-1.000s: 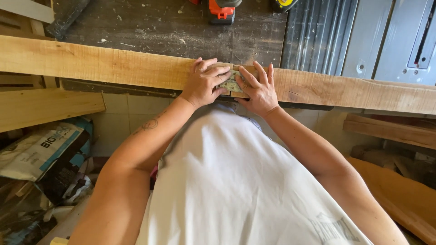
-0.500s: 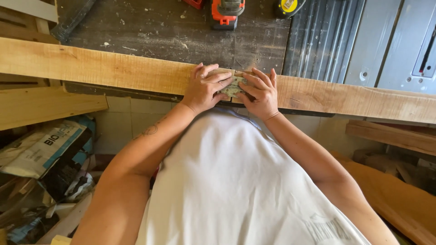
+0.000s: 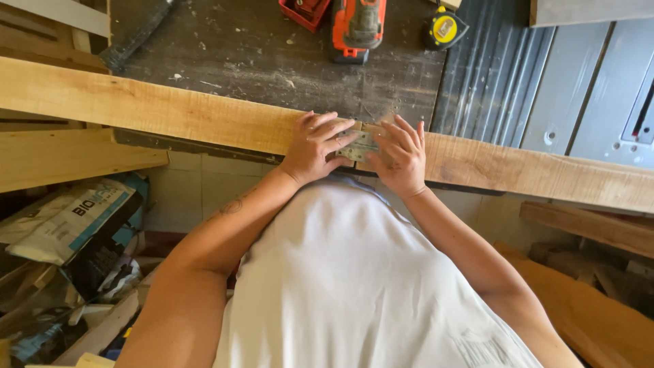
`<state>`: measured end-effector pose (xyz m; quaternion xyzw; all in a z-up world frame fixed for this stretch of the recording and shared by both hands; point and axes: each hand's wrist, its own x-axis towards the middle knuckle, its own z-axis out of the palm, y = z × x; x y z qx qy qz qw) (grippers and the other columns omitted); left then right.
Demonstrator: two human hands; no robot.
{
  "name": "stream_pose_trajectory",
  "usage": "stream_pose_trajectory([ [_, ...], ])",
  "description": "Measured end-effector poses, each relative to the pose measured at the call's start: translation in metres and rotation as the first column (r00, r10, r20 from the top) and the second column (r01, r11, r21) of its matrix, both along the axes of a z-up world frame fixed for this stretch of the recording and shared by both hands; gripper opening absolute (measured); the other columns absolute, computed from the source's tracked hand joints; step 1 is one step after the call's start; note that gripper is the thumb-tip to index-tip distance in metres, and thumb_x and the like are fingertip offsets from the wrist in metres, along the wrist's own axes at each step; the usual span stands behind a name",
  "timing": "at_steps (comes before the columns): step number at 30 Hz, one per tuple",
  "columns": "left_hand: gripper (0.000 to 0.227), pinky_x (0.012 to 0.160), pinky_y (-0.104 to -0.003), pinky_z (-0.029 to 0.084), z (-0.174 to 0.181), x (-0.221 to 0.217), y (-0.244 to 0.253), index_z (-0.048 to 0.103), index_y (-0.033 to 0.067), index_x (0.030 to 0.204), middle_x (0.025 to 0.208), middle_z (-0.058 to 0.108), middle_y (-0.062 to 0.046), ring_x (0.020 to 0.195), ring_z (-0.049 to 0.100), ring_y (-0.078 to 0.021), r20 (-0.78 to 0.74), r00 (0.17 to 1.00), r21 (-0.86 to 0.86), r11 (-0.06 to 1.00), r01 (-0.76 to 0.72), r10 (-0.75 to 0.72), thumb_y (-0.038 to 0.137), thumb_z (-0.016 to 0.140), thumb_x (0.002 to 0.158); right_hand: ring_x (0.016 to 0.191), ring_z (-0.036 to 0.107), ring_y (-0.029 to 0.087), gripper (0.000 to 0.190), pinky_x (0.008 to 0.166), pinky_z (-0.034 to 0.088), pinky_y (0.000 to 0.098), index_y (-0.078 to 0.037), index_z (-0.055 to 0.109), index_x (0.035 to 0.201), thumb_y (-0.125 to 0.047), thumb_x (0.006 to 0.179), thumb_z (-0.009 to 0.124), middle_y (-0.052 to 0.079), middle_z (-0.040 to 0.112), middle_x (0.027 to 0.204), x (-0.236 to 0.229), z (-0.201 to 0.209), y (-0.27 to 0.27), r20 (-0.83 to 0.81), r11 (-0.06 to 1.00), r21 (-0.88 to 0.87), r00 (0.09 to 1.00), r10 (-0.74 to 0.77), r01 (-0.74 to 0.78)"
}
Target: Securing a metal hinge to a wooden beam using a cordless drill and screws on a workshop table.
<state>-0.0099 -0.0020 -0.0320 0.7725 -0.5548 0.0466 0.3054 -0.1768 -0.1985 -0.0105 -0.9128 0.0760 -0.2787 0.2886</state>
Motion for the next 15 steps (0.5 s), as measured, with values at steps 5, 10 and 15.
stream_pose_trajectory([
  [5,0.054,0.109,-0.052,0.036,0.013,0.006,0.028,0.069,0.0389,0.138,0.145,0.063,0.009,0.135,0.057,-0.0211,-0.084,0.994,-0.049,0.996,-0.080,0.076,0.066,0.071,0.091,0.099,0.069,0.033,0.015,0.094,0.055,0.0464,-0.012,0.082,0.110,-0.017,0.095,0.081,0.006,0.071,0.106,0.077,0.045,0.015,0.010,0.996,-0.050,0.997,0.080,-0.079],
  [10,0.040,0.104,-0.044,0.037,0.038,0.018,0.074,0.073,0.0334,0.130,0.134,0.067,0.008,0.118,0.065,-0.0161,-0.089,0.973,-0.064,0.974,-0.219,0.213,0.053,0.073,0.095,0.085,0.069,0.033,0.012,0.073,0.059,0.0447,-0.013,0.080,0.105,-0.014,0.097,0.072,0.007,0.068,0.093,0.211,0.028,0.016,-0.068,0.977,-0.175,0.991,0.114,-0.124],
  [15,0.021,0.098,-0.046,0.037,0.083,0.029,0.128,0.073,0.0243,0.114,0.117,0.069,0.001,0.106,0.069,-0.0175,-0.218,0.933,-0.100,0.944,-0.315,0.288,0.023,0.082,0.095,0.102,0.054,0.036,0.014,0.078,0.053,0.0472,-0.006,0.063,0.101,-0.003,0.089,0.069,0.014,0.066,0.102,0.300,-0.023,0.004,-0.396,0.942,-0.335,0.910,-0.121,-0.020],
])
